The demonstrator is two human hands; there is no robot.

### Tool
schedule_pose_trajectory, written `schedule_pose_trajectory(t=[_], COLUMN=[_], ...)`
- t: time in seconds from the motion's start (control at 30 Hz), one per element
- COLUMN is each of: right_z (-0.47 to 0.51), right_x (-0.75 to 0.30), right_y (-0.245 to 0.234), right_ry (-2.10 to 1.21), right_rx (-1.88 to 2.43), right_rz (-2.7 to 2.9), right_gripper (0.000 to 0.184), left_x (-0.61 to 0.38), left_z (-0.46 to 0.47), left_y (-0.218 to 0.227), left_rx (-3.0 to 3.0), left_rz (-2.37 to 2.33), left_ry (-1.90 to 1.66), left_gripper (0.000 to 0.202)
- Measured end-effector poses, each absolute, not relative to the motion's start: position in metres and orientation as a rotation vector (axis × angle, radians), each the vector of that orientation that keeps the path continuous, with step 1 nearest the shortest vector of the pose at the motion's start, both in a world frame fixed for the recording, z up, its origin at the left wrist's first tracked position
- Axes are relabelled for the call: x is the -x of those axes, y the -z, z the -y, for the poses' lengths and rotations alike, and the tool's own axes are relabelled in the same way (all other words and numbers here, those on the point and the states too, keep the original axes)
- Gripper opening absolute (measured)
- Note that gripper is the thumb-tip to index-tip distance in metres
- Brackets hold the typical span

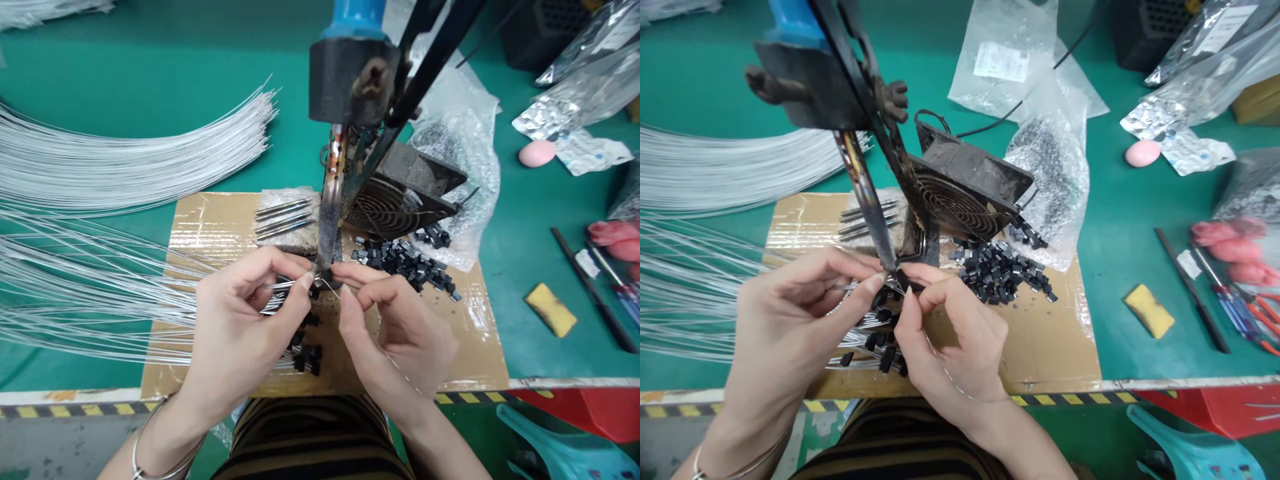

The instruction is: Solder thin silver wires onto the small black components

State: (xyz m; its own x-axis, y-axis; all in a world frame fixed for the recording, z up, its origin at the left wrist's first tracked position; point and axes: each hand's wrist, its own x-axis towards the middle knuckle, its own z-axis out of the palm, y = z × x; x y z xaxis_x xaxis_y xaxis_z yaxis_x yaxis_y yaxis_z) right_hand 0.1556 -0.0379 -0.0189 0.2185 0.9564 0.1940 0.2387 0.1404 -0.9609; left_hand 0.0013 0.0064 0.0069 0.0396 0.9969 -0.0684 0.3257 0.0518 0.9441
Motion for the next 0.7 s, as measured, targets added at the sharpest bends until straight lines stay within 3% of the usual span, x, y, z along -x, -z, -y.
schedule_pose_trajectory(t=[0.7], right_z=[0.0398], right_x=[-0.1543], right_y=[0.0223], right_ry=[-0.727], right_rx=[1.346], right_rz=[1.262], right_gripper=[0.020], left_x=[-0.0025], left_z=[-0.0051], left_y=[-0.0096], left_rx=[-1.403], left_rz=[-1.418], left_ry=[-0.953], left_gripper=[0.013])
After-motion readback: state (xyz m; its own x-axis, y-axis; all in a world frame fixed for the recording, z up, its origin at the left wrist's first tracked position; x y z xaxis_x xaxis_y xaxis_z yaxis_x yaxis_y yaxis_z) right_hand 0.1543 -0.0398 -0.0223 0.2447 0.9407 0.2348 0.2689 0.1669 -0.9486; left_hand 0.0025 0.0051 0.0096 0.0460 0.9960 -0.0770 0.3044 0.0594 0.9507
